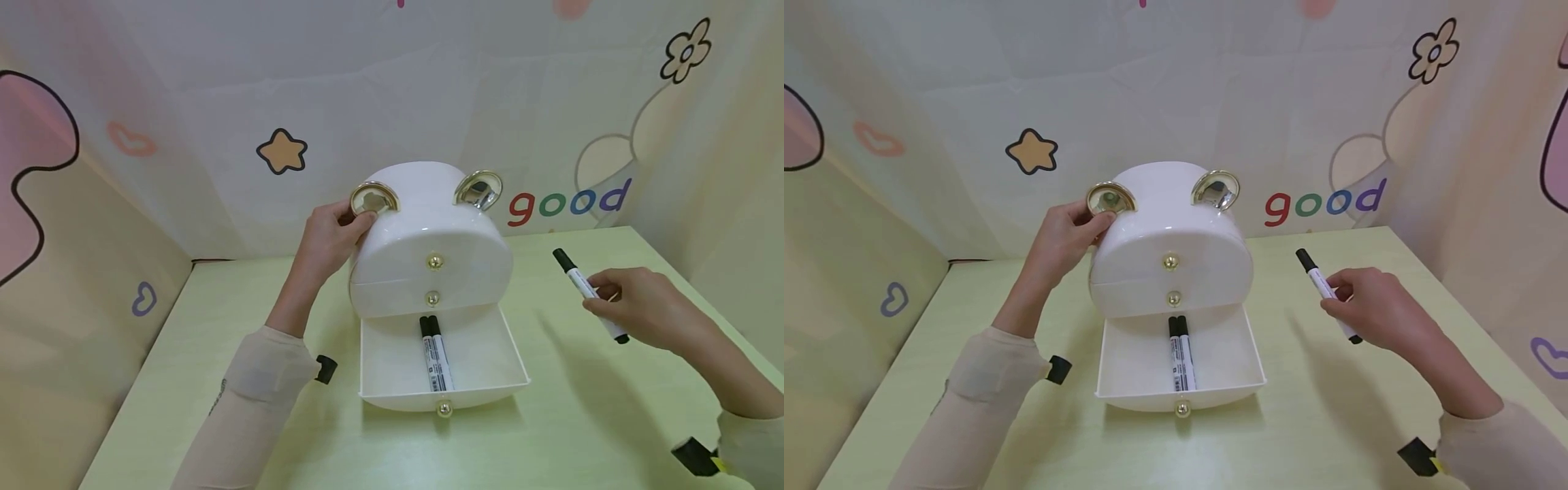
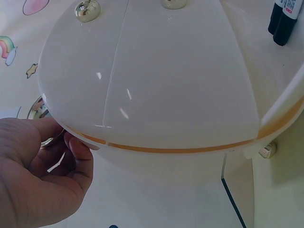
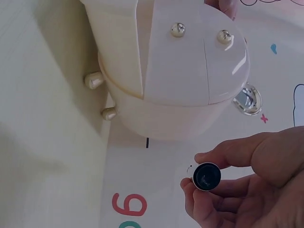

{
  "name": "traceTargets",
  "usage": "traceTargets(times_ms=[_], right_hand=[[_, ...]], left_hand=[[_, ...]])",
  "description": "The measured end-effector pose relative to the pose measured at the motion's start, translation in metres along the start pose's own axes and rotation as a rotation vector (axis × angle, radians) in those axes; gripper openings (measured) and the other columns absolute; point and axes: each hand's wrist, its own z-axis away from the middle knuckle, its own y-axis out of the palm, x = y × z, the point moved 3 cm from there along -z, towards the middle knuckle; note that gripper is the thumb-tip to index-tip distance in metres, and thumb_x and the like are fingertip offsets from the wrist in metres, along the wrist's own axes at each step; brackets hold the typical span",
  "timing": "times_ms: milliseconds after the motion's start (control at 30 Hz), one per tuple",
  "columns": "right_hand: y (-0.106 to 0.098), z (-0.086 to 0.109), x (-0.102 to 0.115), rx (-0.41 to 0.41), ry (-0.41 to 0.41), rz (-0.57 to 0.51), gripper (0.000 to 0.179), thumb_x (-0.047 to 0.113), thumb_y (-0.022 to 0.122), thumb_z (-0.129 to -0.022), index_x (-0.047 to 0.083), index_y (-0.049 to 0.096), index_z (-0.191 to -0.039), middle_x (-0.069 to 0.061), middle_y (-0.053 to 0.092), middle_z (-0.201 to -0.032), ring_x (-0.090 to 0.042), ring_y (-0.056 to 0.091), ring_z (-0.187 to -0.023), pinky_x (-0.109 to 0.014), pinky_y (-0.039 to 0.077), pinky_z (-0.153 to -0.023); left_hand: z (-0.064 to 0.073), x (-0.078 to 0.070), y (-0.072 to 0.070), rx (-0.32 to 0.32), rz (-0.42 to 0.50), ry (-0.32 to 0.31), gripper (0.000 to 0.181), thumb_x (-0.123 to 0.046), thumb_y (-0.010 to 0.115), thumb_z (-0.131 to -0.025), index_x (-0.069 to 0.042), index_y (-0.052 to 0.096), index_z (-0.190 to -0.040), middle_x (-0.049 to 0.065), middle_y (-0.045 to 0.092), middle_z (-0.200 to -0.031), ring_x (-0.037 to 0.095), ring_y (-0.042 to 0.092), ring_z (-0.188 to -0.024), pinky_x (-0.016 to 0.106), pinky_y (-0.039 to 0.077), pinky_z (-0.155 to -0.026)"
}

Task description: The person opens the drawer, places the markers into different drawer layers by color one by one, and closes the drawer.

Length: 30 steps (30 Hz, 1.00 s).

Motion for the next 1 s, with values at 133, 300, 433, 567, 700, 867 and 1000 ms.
traceTargets(times_ms=[133,300,433,567,700,867,1000], right_hand=[[-0.001,0.009,0.011,0.003,-0.023,-0.006,0.035,0.012,0.070,-0.096,-0.014,0.065,-0.120,-0.008,0.072,-0.090,-0.017,0.062,-0.069,-0.030,0.049,-0.055],[0.000,0.020,0.026,0.008,-0.048,-0.011,0.031,0.010,0.072,-0.095,-0.010,0.068,-0.118,-0.001,0.070,-0.086,-0.016,0.061,-0.070,-0.029,0.048,-0.054],[0.001,0.027,0.036,0.010,-0.059,-0.012,0.029,0.010,0.073,-0.095,-0.007,0.069,-0.117,0.001,0.069,-0.084,-0.016,0.060,-0.071,-0.028,0.048,-0.054],[0.004,0.033,0.045,0.021,-0.070,-0.013,0.028,0.010,0.074,-0.094,-0.005,0.070,-0.117,0.002,0.068,-0.083,-0.015,0.060,-0.071,-0.028,0.047,-0.054],[0.006,0.037,0.051,0.032,-0.084,-0.012,0.028,0.011,0.075,-0.094,-0.005,0.070,-0.117,0.004,0.067,-0.082,-0.015,0.058,-0.071,-0.028,0.045,-0.054],[0.008,0.040,0.058,0.037,-0.101,-0.017,0.027,0.011,0.076,-0.093,-0.003,0.071,-0.116,0.005,0.065,-0.081,-0.012,0.057,-0.071,-0.028,0.045,-0.054],[0.011,0.043,0.063,0.053,-0.119,-0.030,0.027,0.011,0.076,-0.093,-0.001,0.071,-0.116,0.007,0.064,-0.079,-0.009,0.056,-0.069,-0.027,0.045,-0.055]], left_hand=[[0.000,0.000,0.000,0.002,0.001,-0.001,0.021,-0.021,0.067,-0.102,-0.001,0.072,-0.108,0.007,0.061,-0.087,0.019,0.056,-0.083,0.025,0.046,-0.068],[0.000,0.000,0.000,0.001,-0.001,0.002,0.021,-0.022,0.067,-0.101,-0.002,0.072,-0.106,0.007,0.060,-0.085,0.019,0.055,-0.082,0.025,0.046,-0.067],[0.000,-0.001,0.000,0.001,-0.002,0.005,0.021,-0.022,0.067,-0.101,-0.002,0.072,-0.106,0.006,0.060,-0.085,0.019,0.055,-0.082,0.024,0.046,-0.067],[0.001,-0.001,0.000,0.003,-0.001,0.005,0.021,-0.022,0.067,-0.101,-0.002,0.072,-0.105,0.006,0.060,-0.084,0.019,0.055,-0.081,0.024,0.045,-0.067],[0.000,0.000,0.000,0.002,0.002,0.007,0.021,-0.022,0.067,-0.101,-0.002,0.072,-0.106,0.006,0.060,-0.084,0.019,0.055,-0.081,0.024,0.045,-0.067],[0.000,0.000,0.000,-0.001,0.004,0.003,0.022,-0.022,0.068,-0.101,-0.001,0.072,-0.107,0.006,0.060,-0.084,0.019,0.055,-0.082,0.024,0.045,-0.067],[0.000,0.000,0.000,0.000,0.006,0.004,0.021,-0.021,0.068,-0.101,-0.001,0.072,-0.107,0.006,0.060,-0.084,0.018,0.055,-0.081,0.024,0.045,-0.067]])
